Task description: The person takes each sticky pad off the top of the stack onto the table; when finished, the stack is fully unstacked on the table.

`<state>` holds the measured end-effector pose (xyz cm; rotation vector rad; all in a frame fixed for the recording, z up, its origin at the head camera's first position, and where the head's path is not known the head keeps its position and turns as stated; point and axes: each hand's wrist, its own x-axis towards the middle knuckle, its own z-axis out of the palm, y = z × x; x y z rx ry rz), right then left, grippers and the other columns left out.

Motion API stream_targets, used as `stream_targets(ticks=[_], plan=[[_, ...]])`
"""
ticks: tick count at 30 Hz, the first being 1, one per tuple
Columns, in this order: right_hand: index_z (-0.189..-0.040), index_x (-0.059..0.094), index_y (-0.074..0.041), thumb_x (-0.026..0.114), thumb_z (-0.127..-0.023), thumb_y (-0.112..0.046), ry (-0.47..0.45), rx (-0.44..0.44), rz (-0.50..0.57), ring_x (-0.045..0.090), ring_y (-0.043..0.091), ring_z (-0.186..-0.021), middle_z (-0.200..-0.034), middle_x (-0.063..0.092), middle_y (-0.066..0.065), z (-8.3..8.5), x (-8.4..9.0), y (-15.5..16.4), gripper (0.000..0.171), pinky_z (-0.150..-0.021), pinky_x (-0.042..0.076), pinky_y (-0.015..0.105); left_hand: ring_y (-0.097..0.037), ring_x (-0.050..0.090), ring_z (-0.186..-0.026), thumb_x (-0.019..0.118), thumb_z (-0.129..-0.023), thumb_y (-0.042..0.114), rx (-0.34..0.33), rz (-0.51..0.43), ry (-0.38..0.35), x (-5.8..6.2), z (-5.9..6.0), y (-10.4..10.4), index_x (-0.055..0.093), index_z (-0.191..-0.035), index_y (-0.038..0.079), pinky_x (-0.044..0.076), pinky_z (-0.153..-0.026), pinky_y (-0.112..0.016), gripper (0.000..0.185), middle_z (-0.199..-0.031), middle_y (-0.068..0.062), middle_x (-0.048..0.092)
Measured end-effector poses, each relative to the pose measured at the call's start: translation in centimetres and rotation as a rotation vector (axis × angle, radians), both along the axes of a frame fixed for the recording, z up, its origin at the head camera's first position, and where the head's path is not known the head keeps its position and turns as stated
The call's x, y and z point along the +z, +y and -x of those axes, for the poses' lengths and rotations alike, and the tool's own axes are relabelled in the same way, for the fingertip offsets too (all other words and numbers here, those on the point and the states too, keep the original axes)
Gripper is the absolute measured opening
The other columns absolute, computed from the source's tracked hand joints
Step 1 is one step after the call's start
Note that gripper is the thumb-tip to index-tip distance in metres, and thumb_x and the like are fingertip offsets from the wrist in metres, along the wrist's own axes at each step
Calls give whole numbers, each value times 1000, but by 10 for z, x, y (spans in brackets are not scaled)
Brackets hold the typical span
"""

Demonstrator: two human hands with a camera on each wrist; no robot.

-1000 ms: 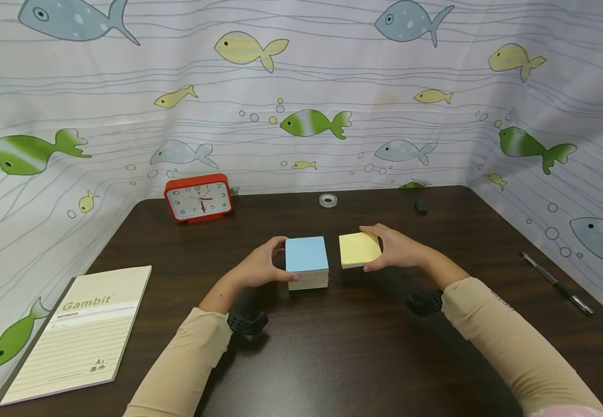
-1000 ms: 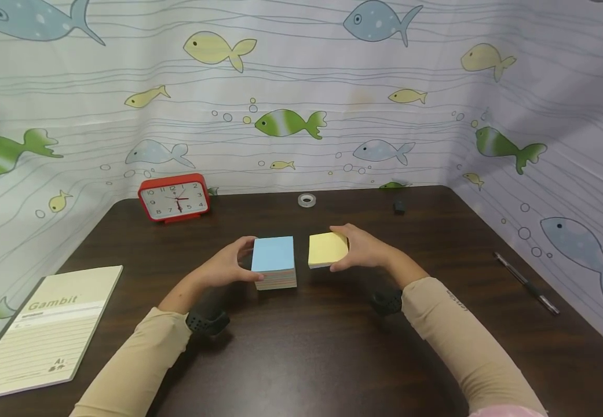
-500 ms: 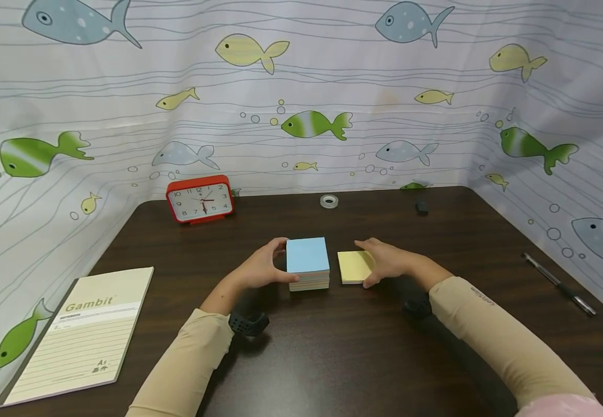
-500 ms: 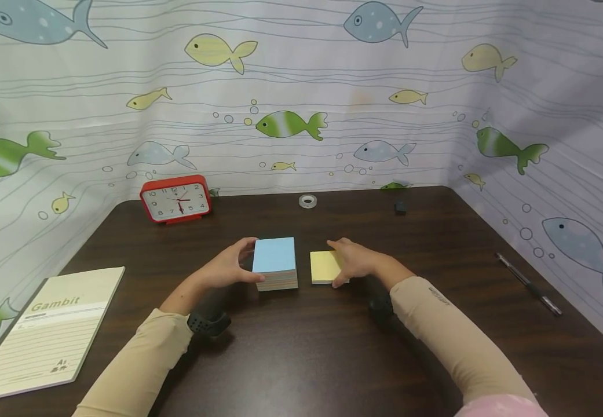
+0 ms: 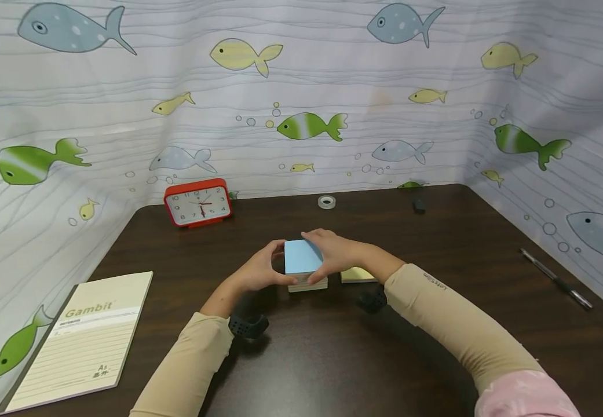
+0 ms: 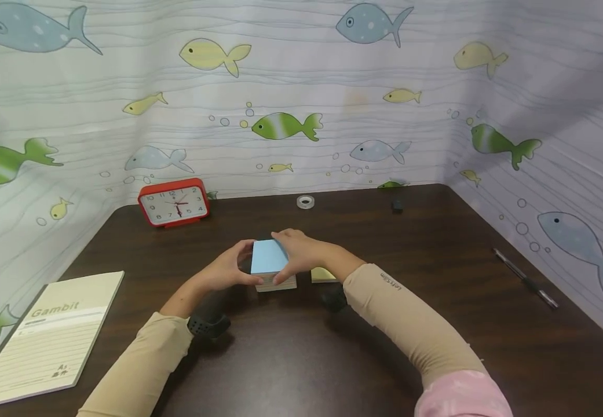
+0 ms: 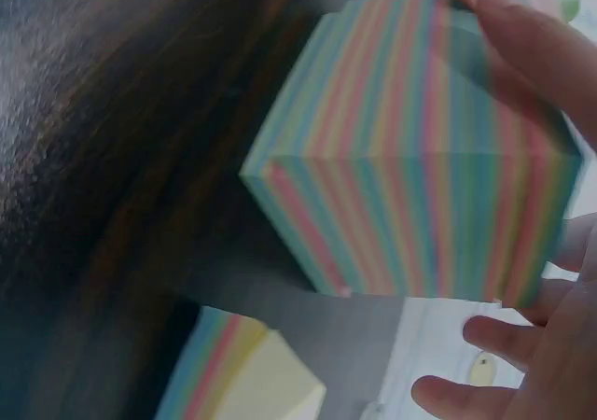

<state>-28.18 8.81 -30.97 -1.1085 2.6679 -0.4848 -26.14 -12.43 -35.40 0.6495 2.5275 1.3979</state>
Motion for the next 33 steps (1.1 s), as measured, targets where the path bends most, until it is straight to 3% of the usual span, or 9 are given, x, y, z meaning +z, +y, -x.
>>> stream_targets(ticks=[6, 17, 28, 33], plan=[[-134, 29, -2, 75, -61, -42, -3, -31, 40, 46, 19, -94, -115, 43, 10, 3, -5, 3, 95, -73, 43, 30, -29, 33, -121, 76, -67, 23, 15, 35, -4, 0, -2, 1, 27, -131, 2, 30, -93, -45, 83, -131, -14, 33], [-132, 34, -4, 77, -62, -31, -1, -114, 188, 45, 22, -93, -116, 43, 10, -4, 3, 58, 86, -73, 42, 33, -28, 34, -121, 78, -63, 24, 64, 65, -2, 2, -3, 3, 29, -130, 3, 31, -93, -44, 85, -132, -13, 34], [-130, 36, 0, 77, -61, -37, 23, -217, 103, 45, 25, -92, -115, 43, 14, -1, -11, 128, 88, -71, 41, 35, -29, 33, -121, 77, -65, 22, 43, 50, -12, 4, -3, 2, 29, -129, 3, 31, -94, -44, 83, -131, -13, 33], [-126, 39, 3, 77, -60, -35, 84, -215, 98, 46, 27, -87, -109, 45, 17, -1, -19, 149, 86, -68, 41, 37, -30, 34, -120, 77, -65, 23, 44, 56, -9, 3, -3, 1, 29, -130, 3, 31, -93, -44, 83, -131, -13, 34]])
